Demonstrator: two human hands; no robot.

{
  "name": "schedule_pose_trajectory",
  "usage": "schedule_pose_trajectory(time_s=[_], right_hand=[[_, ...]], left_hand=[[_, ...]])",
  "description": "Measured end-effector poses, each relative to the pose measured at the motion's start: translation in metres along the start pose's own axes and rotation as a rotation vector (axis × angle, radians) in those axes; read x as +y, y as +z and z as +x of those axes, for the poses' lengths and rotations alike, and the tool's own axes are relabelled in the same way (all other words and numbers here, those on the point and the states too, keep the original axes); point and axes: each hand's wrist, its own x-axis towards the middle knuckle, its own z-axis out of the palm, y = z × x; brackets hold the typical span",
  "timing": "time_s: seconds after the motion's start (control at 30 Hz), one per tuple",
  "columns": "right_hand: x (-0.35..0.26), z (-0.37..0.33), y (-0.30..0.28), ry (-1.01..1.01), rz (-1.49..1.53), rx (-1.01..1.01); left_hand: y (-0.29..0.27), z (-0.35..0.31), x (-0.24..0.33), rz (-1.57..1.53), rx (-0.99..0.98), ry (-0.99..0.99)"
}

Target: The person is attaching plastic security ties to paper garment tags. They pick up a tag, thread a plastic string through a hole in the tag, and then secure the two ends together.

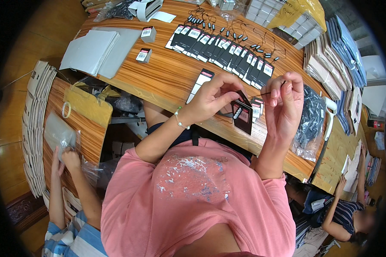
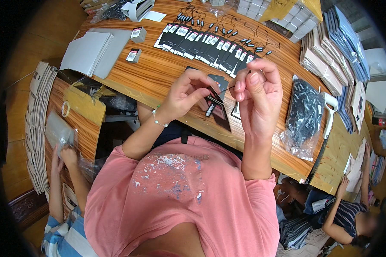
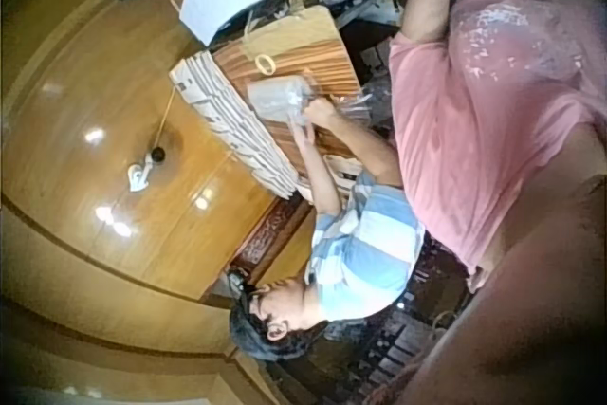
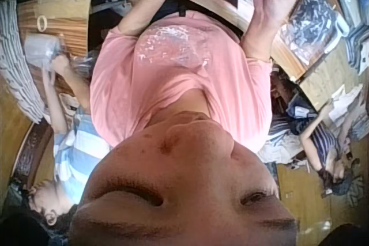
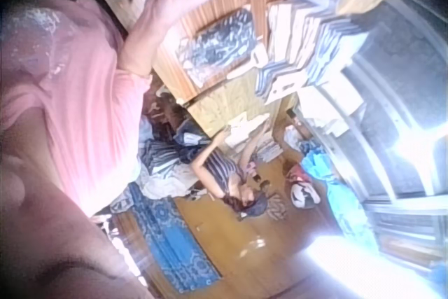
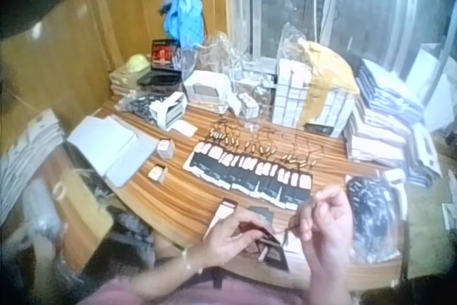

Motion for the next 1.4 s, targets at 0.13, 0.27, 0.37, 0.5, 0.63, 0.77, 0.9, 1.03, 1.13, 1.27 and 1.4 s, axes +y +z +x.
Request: schedule_pose_trajectory(time_s=[0.13, 0.27, 0.37, 0.5, 0.63, 0.77, 0.9, 1.03, 1.13, 1.27, 1.4], right_hand=[[0.002, 0.003, -0.004, -0.074, 0.048, 0.02], [0.001, 0.002, -0.002, -0.081, 0.073, 0.086], [0.001, 0.001, -0.002, -0.079, 0.085, 0.082], [-0.003, 0.0, -0.004, -0.085, 0.098, 0.073], [-0.007, -0.001, -0.005, -0.081, 0.064, 0.124], [-0.007, -0.003, -0.004, -0.092, 0.071, 0.069], [-0.007, -0.007, 0.002, -0.067, 0.095, 0.041], [-0.007, -0.01, 0.01, -0.075, 0.045, 0.043], [-0.006, -0.013, 0.016, -0.066, -0.033, 0.059], [-0.004, -0.015, 0.019, -0.083, -0.057, 0.057], [-0.005, -0.016, 0.017, -0.084, -0.044, 0.047]], left_hand=[[-0.003, -0.001, -0.002, 0.023, -0.077, 0.027], [-0.007, 0.001, -0.001, 0.012, -0.303, 0.105], [0.006, -0.003, 0.009, 0.072, -0.252, 0.065], [0.005, -0.006, 0.006, 0.109, -0.167, -0.003], [0.002, -0.001, 0.023, 0.421, -0.094, 0.094], [0.005, -0.002, 0.032, 0.415, 0.053, 0.097], [0.006, 0.0, 0.032, 0.367, 0.131, 0.158], [-0.003, 0.01, 0.038, 0.612, 0.106, 0.453], [-0.006, 0.011, 0.046, 0.641, 0.144, 0.452], [-0.011, 0.012, 0.05, 0.577, 0.146, 0.365], [-0.012, 0.017, 0.055, 0.739, 0.188, 0.443]])
